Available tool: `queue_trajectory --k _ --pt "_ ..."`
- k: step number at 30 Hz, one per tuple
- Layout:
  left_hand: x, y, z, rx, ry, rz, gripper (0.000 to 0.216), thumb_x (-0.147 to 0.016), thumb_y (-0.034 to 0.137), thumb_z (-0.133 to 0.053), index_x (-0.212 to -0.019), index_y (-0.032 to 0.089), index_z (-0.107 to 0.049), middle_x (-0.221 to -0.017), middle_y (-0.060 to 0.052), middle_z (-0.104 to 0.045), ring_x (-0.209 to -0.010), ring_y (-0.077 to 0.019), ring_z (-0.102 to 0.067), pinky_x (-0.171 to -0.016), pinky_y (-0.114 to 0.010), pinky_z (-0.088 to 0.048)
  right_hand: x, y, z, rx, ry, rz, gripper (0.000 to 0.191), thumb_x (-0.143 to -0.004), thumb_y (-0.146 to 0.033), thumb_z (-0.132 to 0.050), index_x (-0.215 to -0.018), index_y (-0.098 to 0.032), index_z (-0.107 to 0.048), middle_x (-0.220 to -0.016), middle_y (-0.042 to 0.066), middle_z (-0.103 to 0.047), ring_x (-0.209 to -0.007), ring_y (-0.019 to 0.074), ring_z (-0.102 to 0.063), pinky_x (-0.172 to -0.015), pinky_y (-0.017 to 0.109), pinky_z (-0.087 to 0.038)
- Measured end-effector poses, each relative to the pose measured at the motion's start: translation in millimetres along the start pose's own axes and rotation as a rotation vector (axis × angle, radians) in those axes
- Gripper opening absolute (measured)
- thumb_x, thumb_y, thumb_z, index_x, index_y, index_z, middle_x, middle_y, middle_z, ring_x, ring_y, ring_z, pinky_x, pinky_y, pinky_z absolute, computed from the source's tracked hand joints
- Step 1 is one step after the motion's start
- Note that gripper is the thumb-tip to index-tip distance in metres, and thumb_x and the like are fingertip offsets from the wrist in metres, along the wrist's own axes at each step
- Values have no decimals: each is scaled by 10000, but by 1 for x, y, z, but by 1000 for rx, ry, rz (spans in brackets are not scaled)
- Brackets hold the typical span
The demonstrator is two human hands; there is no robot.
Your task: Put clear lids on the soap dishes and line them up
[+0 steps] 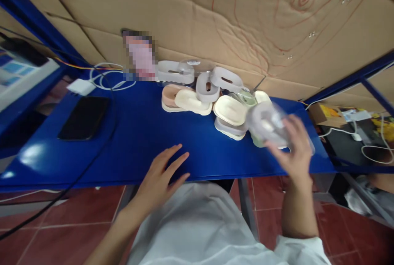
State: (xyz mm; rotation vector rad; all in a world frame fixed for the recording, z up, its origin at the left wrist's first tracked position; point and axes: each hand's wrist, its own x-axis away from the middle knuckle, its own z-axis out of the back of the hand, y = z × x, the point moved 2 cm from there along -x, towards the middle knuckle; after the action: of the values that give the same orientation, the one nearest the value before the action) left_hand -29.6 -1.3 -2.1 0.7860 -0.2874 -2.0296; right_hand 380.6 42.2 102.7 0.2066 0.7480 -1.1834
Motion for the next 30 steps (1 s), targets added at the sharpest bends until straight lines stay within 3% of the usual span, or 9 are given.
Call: queue_trajectory --k 2,5,7,10,14,18,22,26,30 --pt "-5 -3 -7 -136 57 -26 495 -1062 287 -650 -1545 263 -546 -1540 -146 -616 -1389 -328 -634 -1176 -525 -528 -24 70 16 185 57 -226 766 -871 -462 -878 -1527 -180 -602 -1532 232 -600 -1459 378 -561 -1203 547 -449" --pt "-8 -3 -15 -219 67 -79 361 -1057 229 -635 -1419 217 -633 -1418 -133 -696 -1287 -297 -691 -1194 -520 -496 -49 159 10 318 -37 -630 705 -776 -473 -914 -1332 -110 -677 -1310 260 -667 -1255 350 -634 -1057 509 -457" --pt "-9 -1 -17 -231 76 -102 299 -1054 213 -634 -1351 203 -662 -1382 -125 -716 -1257 -285 -705 -1200 -514 -484 -59 193 -7 318 -101 -765 704 -701 -501 -940 -1210 -94 -674 -1287 285 -623 -1127 313 -640 -955 483 -445" --pt "-9 0 -17 -239 88 -99 269 -1050 213 -635 -1316 200 -673 -1378 -118 -722 -1251 -279 -712 -1191 -501 -491 -65 208 -27 284 -161 -793 670 -699 -516 -929 -1129 -81 -654 -1319 339 -568 -1056 283 -645 -871 463 -426" --pt "-9 1 -17 -244 106 -94 269 -1033 193 -647 -1299 201 -683 -1371 -113 -731 -1244 -278 -720 -1183 -499 -500 -50 178 -30 290 -194 -740 611 -805 -465 -885 -1219 -72 -669 -1413 361 -563 -1273 384 -598 -960 504 -410" --pt "-9 3 -18 -251 108 -100 278 -1017 175 -660 -1292 195 -690 -1365 -120 -737 -1234 -287 -727 -1166 -507 -517 -1 85 -33 335 -118 -363 454 -1085 -431 -577 -1408 -120 -647 -1345 253 -692 -1269 354 -626 -1043 481 -422" --pt "-10 3 -19 -278 119 -108 266 -1025 187 -651 -1287 201 -689 -1359 -119 -740 -1225 -287 -731 -1146 -507 -534 51 8 -57 365 -108 -188 358 -1089 -450 -605 -1343 -217 -699 -1372 147 -736 -1296 346 -658 -1171 558 -360" --pt "-9 2 -17 -255 116 -101 263 -1035 184 -641 -1291 220 -689 -1364 -116 -735 -1230 -288 -728 -1151 -527 -537 78 6 -60 179 -3 -204 227 -1102 -314 -576 -1243 -221 -728 -1189 91 -815 -1122 263 -758 -1152 503 -443" --pt "-8 14 -12 -121 119 -62 358 -1044 187 -637 -1398 240 -636 -1419 -127 -694 -1284 -280 -694 -1115 -493 -576 94 11 -40 -52 156 -218 204 -1081 -262 -577 -1221 -244 -725 -1186 90 -809 -1145 273 -759 -1143 532 -500"
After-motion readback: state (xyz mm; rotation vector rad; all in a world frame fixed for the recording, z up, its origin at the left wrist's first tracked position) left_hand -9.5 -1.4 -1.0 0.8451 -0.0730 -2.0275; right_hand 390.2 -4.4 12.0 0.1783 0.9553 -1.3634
